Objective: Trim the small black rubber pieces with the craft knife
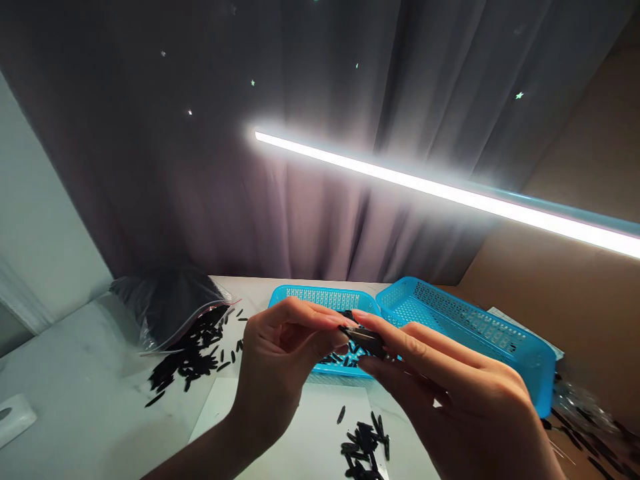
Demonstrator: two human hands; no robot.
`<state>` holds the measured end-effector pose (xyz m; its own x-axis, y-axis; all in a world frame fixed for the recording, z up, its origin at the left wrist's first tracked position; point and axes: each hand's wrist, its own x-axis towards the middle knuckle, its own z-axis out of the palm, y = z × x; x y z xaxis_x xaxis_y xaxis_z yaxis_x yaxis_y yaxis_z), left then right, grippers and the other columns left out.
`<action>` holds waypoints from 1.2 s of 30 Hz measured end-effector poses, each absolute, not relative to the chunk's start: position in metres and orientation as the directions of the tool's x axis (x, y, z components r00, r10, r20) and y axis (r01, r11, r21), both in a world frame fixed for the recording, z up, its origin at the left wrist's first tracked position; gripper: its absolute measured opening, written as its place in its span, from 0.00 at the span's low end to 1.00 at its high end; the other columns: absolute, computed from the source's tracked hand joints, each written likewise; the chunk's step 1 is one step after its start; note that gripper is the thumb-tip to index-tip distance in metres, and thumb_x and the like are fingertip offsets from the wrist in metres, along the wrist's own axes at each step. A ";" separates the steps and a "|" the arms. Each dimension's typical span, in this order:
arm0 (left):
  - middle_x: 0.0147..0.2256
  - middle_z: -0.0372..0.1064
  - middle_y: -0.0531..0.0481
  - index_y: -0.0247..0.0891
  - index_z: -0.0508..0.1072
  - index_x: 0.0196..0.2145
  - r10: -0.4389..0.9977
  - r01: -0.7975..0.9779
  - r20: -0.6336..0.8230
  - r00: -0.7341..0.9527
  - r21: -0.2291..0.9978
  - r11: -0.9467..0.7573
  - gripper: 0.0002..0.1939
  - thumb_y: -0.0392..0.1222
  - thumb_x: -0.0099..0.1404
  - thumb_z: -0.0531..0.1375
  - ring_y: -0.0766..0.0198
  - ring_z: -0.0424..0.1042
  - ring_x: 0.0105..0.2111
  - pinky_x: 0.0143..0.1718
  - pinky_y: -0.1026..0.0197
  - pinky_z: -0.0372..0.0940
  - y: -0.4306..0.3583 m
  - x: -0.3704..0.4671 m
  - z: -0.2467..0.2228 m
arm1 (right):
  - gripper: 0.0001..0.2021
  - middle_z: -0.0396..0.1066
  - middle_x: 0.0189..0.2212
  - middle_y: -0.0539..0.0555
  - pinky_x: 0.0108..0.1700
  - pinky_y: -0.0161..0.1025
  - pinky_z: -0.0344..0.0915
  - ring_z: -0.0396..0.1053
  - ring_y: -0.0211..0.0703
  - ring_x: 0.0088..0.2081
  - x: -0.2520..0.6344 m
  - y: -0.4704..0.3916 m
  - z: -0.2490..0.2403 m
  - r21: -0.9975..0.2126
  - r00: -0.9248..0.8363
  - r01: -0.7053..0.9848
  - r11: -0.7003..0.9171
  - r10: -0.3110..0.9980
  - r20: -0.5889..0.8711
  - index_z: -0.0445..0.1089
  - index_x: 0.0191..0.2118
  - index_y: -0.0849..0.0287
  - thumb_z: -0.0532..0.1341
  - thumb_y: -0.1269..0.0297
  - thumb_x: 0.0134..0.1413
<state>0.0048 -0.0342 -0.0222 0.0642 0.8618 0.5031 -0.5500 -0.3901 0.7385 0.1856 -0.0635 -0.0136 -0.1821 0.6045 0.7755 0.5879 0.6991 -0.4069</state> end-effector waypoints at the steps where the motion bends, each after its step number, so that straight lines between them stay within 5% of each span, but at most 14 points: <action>1: 0.32 0.84 0.53 0.44 0.85 0.30 0.861 -0.551 0.504 0.072 0.739 -0.387 0.08 0.31 0.62 0.74 0.69 0.82 0.30 0.33 0.72 0.79 -0.034 0.004 -0.022 | 0.16 0.81 0.33 0.50 0.28 0.31 0.73 0.77 0.38 0.27 0.186 -0.064 -0.013 -0.406 -0.189 0.587 0.700 0.607 0.772 0.80 0.57 0.47 0.67 0.62 0.67; 18: 0.31 0.84 0.57 0.47 0.85 0.29 0.872 -0.523 0.485 -0.056 0.730 -0.440 0.07 0.37 0.63 0.75 0.71 0.82 0.29 0.34 0.73 0.78 -0.042 0.012 -0.024 | 0.18 0.83 0.37 0.50 0.31 0.28 0.76 0.81 0.38 0.30 0.188 -0.068 -0.011 -0.320 -0.269 0.645 0.694 0.598 0.755 0.78 0.60 0.50 0.66 0.67 0.67; 36: 0.33 0.84 0.56 0.46 0.85 0.33 0.843 -0.490 0.532 -0.075 0.716 -0.496 0.07 0.34 0.65 0.72 0.71 0.82 0.30 0.35 0.73 0.78 -0.041 0.013 -0.025 | 0.16 0.83 0.37 0.50 0.33 0.29 0.79 0.84 0.43 0.36 0.180 -0.064 -0.020 -0.548 -0.139 0.477 0.687 0.675 0.725 0.82 0.55 0.46 0.69 0.67 0.64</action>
<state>0.0126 -0.0414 -0.0250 -0.0753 0.8432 0.5324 -0.4905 -0.4962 0.7164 0.1801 -0.0636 -0.0198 -0.1392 0.6749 0.7247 0.4765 0.6871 -0.5484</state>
